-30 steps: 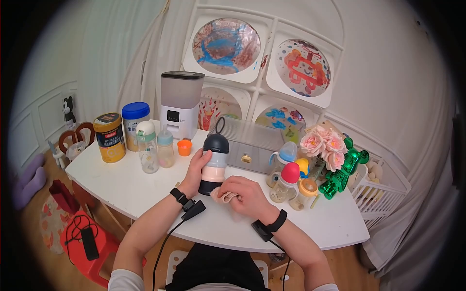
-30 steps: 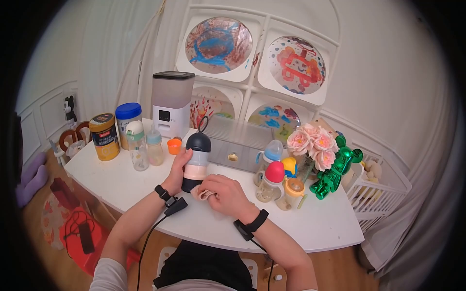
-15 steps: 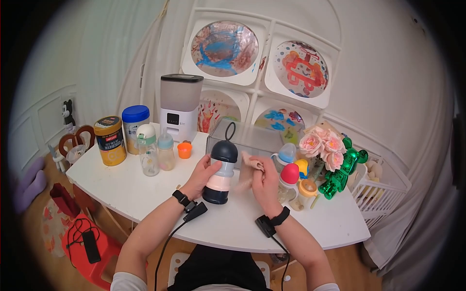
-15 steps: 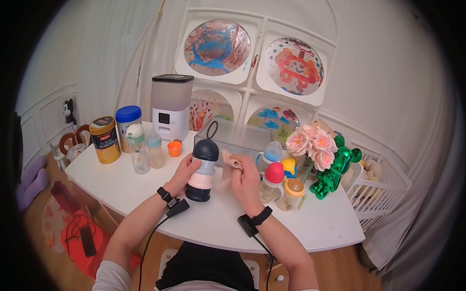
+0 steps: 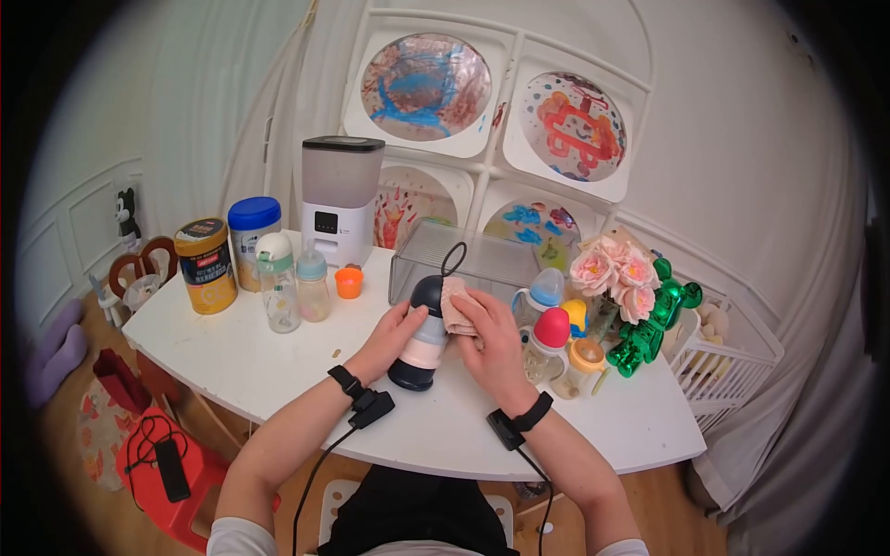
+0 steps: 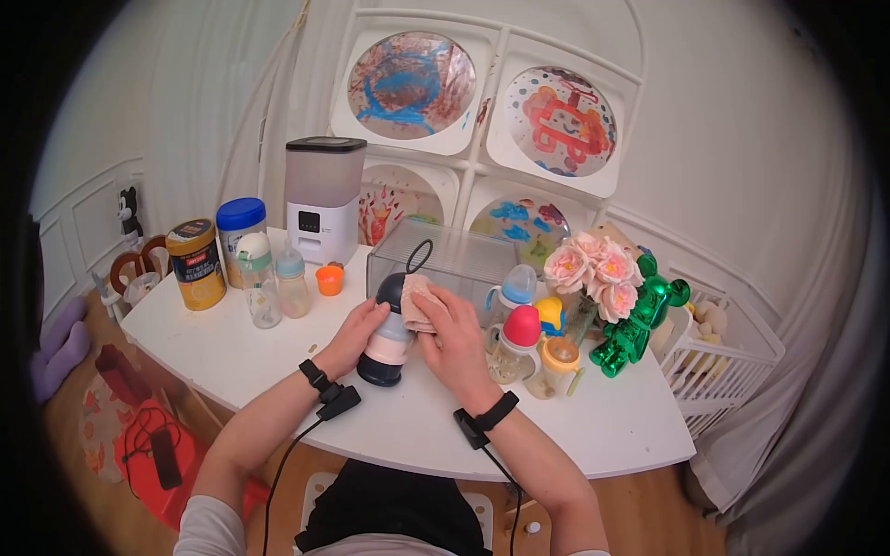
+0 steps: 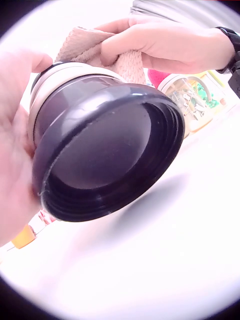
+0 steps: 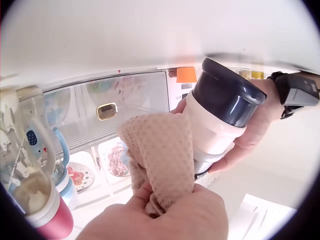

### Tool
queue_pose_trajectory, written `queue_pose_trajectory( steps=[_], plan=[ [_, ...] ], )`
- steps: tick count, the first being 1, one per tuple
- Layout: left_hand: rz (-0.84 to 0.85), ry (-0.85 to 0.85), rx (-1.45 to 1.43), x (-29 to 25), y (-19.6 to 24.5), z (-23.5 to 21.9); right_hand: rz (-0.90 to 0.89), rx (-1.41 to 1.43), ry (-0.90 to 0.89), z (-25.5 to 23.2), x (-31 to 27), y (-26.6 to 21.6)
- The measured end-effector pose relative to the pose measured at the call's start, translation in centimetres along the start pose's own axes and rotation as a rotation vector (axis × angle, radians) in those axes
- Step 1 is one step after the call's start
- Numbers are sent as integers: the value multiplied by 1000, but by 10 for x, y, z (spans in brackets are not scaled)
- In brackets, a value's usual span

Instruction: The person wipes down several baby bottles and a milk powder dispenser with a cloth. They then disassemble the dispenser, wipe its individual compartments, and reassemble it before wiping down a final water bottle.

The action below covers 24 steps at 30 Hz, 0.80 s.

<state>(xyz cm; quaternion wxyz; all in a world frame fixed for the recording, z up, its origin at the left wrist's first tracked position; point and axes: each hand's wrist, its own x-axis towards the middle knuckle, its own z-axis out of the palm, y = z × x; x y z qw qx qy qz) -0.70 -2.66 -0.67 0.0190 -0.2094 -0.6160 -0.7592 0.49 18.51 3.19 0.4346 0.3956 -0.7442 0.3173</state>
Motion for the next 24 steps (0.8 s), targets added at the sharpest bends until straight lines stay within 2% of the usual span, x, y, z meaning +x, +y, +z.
queue_pose_trajectory(
  steps=[2,5,8,10,12,14,16,18,19,22,24],
  plan=[
    [-37,97,-121,3,-4,0,-25,-9,-40,0,-2,0],
    [-60,99,-231,8,-8,-13,-72,17,-113,0,-3,-11],
    [-52,191,-74,7,-5,-14,-116,21,-194,-2,-2,-24],
    [-9,195,-42,1,0,-5,-126,8,-195,-4,-3,-28],
    [68,275,12,0,6,1,-139,-9,-199,-4,-4,-30],
    [48,270,-95,2,8,-4,-191,-1,-299,-3,-6,-31],
    [29,266,-200,5,5,-11,-192,12,-308,-4,-5,-34],
    [12,152,-293,7,-1,-18,-192,25,-319,-3,-5,-35],
    [12,151,-293,7,0,-17,-207,34,-333,-3,-5,-35],
    [-14,217,-345,7,4,-14,-231,30,-365,-3,-8,-37],
    [62,296,-226,5,10,-13,-245,19,-381,-2,-8,-38]
  ],
)
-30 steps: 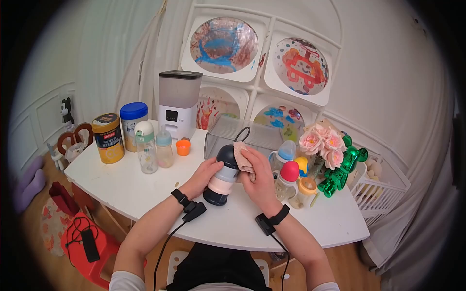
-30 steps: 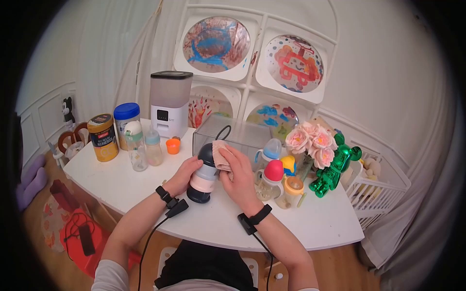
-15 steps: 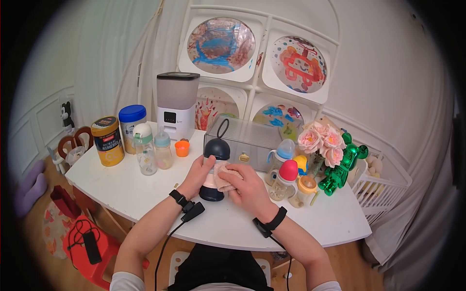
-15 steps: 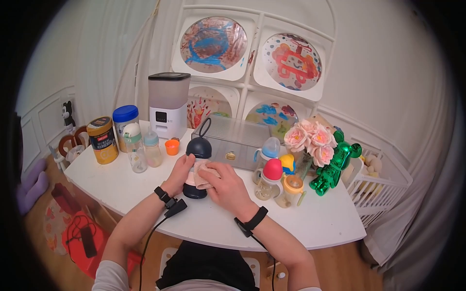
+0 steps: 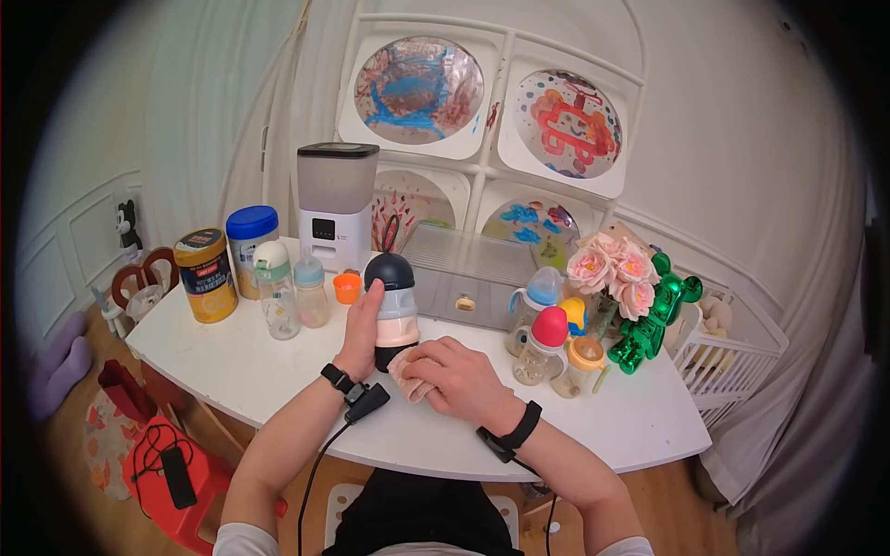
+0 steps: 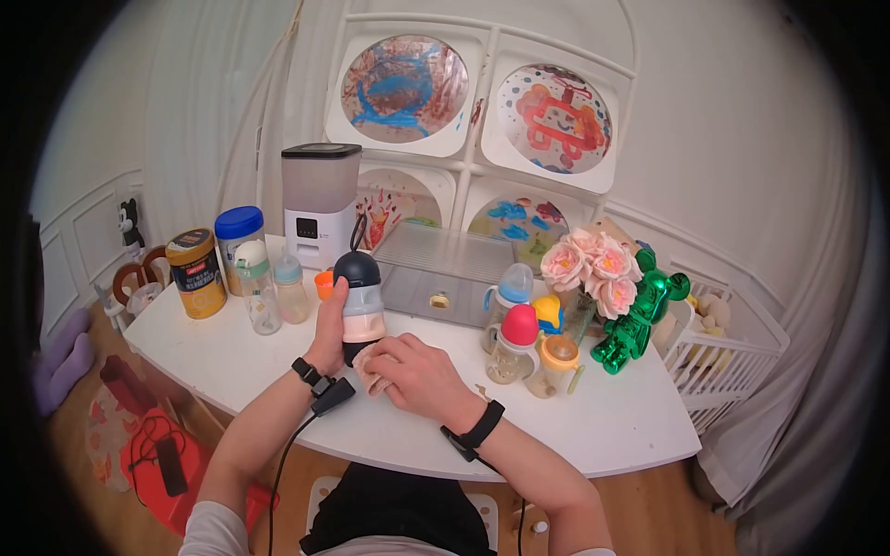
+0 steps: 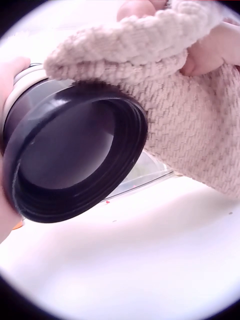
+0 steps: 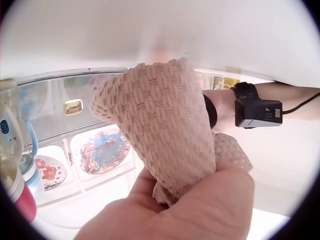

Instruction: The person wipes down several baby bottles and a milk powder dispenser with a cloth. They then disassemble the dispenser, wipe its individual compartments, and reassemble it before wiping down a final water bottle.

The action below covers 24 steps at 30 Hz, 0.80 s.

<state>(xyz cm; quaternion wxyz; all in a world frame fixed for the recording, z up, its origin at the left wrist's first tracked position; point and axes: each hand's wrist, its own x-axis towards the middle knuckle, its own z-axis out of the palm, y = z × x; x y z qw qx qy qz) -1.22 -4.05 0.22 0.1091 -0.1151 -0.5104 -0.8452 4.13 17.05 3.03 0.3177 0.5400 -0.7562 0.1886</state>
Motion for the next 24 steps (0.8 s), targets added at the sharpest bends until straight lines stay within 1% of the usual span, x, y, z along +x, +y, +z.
queue_pose_trajectory(
  steps=[1,3,5,6,7,8,9,12,13,14,15,16,18,19,20,21,22,24],
  plan=[
    [0,1,0,1,-1,-1,26,23,-6,1,0,-1],
    [59,34,77,4,-4,-4,52,45,-13,1,0,-1],
    [70,26,102,5,-6,-4,86,57,-86,1,0,-2],
    [81,18,129,5,-6,-4,87,57,-86,5,-3,0],
    [81,18,129,3,-4,-1,90,49,-169,9,-6,2],
    [11,21,-5,0,-1,2,94,42,-251,12,-8,4],
    [-60,24,-138,-3,3,3,93,42,-247,11,-10,7],
    [-40,-25,-154,-3,9,2,124,48,-231,-5,-6,12],
    [-34,-20,-164,-2,7,-1,128,135,-87,-9,-6,17],
    [-61,-64,-176,1,2,-5,130,226,54,-12,-6,22],
    [-88,-109,-183,4,-3,-9,111,252,148,-11,-10,29],
    [-94,-150,-205,7,-6,-8,105,254,144,-10,-6,29],
    [-54,-183,-63,7,-14,-7,140,84,513,-7,4,26],
    [-63,-215,-87,-1,-8,2,141,83,512,-7,7,24],
    [-65,-215,-89,-4,-7,3,190,34,558,-7,10,22],
    [-50,-266,1,-6,-8,5,240,-16,603,-8,11,21],
    [-35,-316,91,-7,-9,5,242,-17,602,-9,10,23],
    [-40,-321,123,-5,-18,2,231,60,458,-10,6,28]
  ],
)
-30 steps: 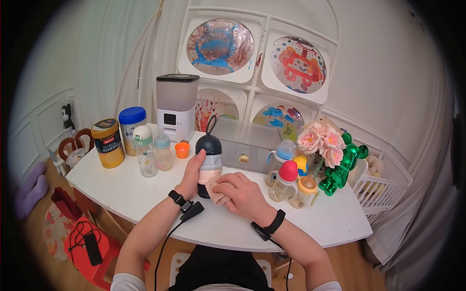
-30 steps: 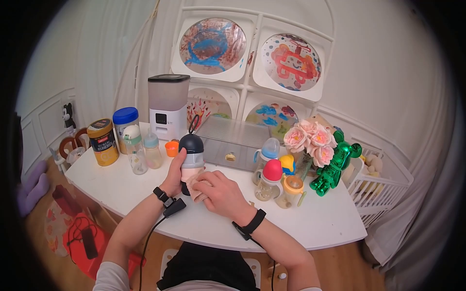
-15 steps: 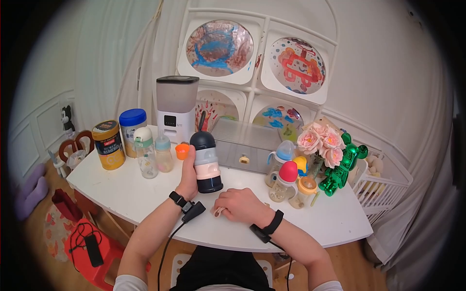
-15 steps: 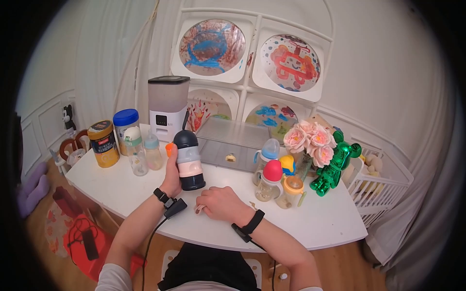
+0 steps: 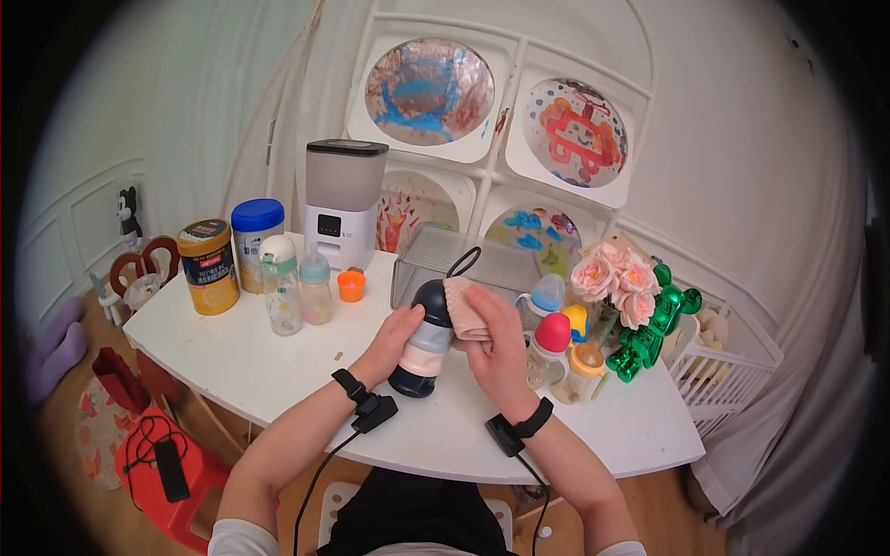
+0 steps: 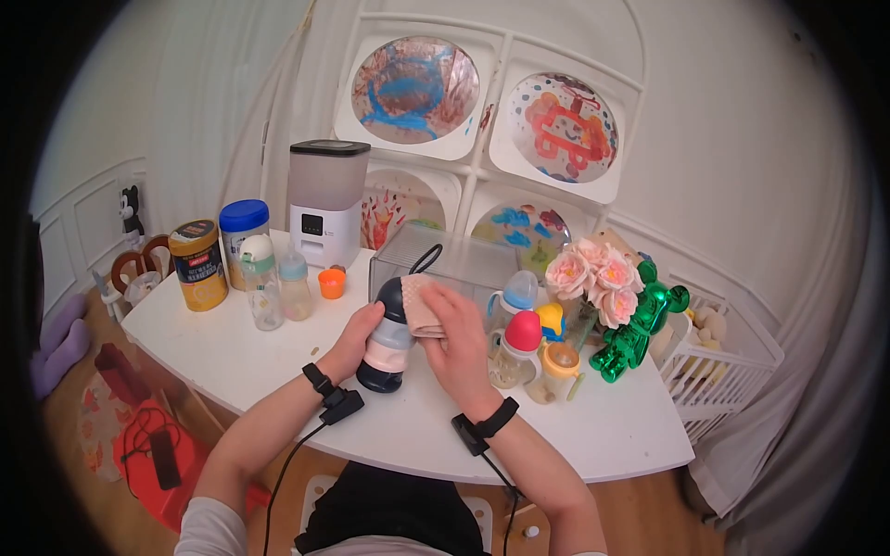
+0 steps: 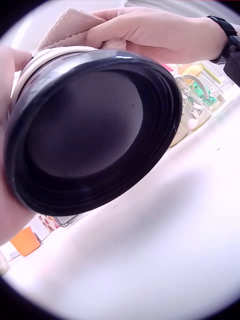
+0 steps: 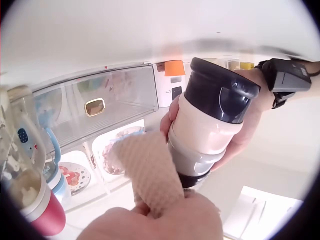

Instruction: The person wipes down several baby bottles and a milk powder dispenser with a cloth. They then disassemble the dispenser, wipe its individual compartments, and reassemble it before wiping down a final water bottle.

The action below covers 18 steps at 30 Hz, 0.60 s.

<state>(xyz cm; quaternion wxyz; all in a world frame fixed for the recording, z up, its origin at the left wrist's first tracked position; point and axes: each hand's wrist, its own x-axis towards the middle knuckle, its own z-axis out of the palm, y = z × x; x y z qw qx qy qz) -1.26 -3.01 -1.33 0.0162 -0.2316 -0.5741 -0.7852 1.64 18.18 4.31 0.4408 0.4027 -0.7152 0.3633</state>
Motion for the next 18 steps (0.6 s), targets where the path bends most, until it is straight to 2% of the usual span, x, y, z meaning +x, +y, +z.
queue_pose_trajectory(
  steps=[3,6,11,12,16,18],
  plan=[
    [1,28,36,-5,6,6,-42,-129,-79,2,-1,-3],
    [7,46,90,-5,9,7,-56,-125,-79,3,-4,-2],
    [13,193,34,7,-5,-5,-81,-135,-216,3,-8,-14],
    [13,193,36,7,-6,-7,-80,-111,-273,4,-9,-16],
    [29,229,-72,2,9,3,-70,-95,-293,5,-11,-20],
    [23,237,-111,2,12,4,-148,-126,-351,3,-12,-17]
  ],
)
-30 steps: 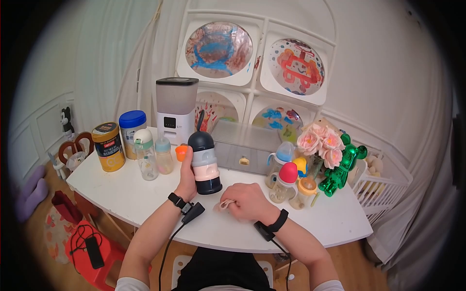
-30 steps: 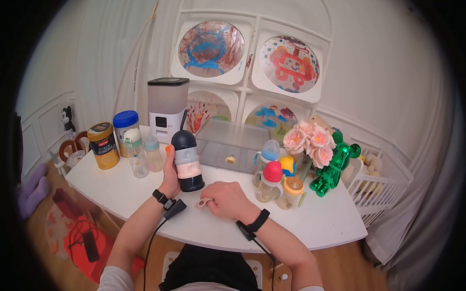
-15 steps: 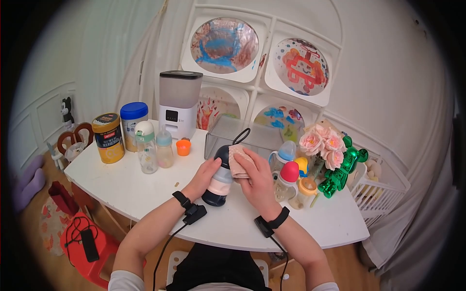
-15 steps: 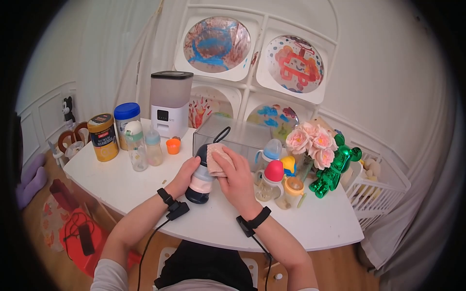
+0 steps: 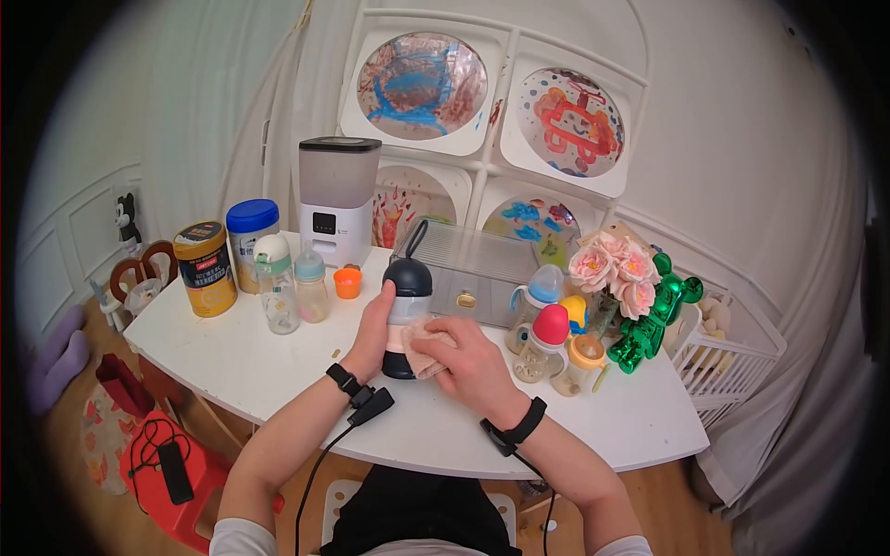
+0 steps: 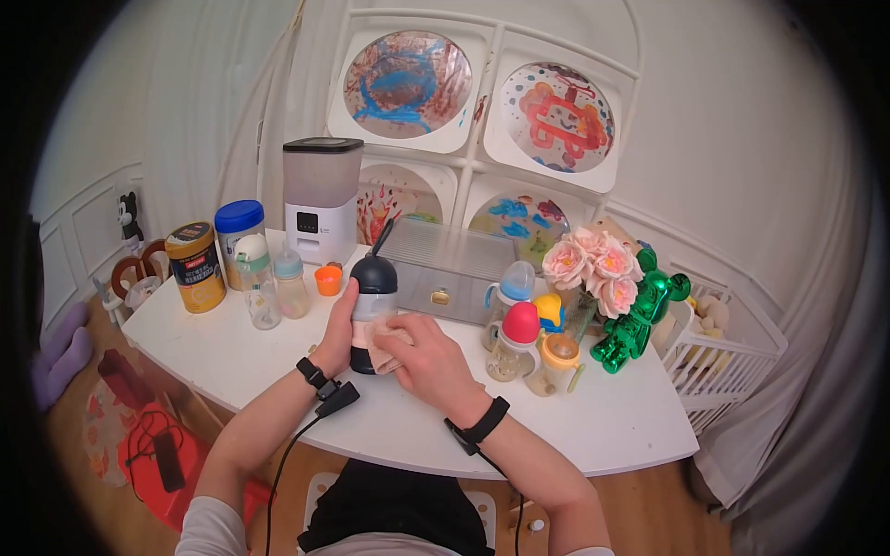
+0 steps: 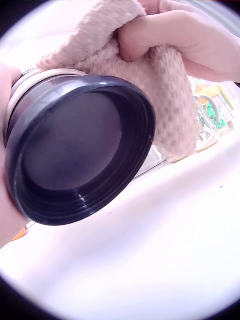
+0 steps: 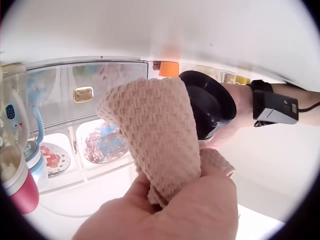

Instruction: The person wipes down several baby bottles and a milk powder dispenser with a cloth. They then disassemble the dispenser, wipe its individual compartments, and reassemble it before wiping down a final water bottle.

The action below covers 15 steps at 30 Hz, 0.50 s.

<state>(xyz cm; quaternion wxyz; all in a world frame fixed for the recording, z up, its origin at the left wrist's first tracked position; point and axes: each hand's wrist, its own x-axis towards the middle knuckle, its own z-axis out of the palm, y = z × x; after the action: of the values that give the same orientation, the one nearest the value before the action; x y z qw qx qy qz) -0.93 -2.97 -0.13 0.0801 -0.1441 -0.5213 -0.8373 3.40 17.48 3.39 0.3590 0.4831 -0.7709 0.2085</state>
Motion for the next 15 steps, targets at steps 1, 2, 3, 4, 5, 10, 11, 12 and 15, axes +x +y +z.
queue_pose_trajectory(
  steps=[1,2,3,4,5,10,11,12,15],
  plan=[
    [-21,13,-46,0,1,-1,0,0,0,1,0,-1],
    [-42,26,-92,1,2,-2,7,20,-5,2,0,-3],
    [-43,26,-92,1,2,-3,14,40,-11,3,0,-4],
    [-3,2,-51,2,1,-5,14,41,-12,3,-1,-5],
    [37,-21,-10,2,1,-6,50,63,-28,3,-1,-5],
    [63,4,-9,3,-5,-5,101,80,-68,0,-2,-5],
    [42,43,-32,4,-5,-4,79,94,-59,0,-1,-4],
    [43,43,-31,4,-5,-5,58,107,-49,-1,-1,-4],
    [-179,85,-309,-1,14,1,-30,100,-36,0,0,-4]
  ],
)
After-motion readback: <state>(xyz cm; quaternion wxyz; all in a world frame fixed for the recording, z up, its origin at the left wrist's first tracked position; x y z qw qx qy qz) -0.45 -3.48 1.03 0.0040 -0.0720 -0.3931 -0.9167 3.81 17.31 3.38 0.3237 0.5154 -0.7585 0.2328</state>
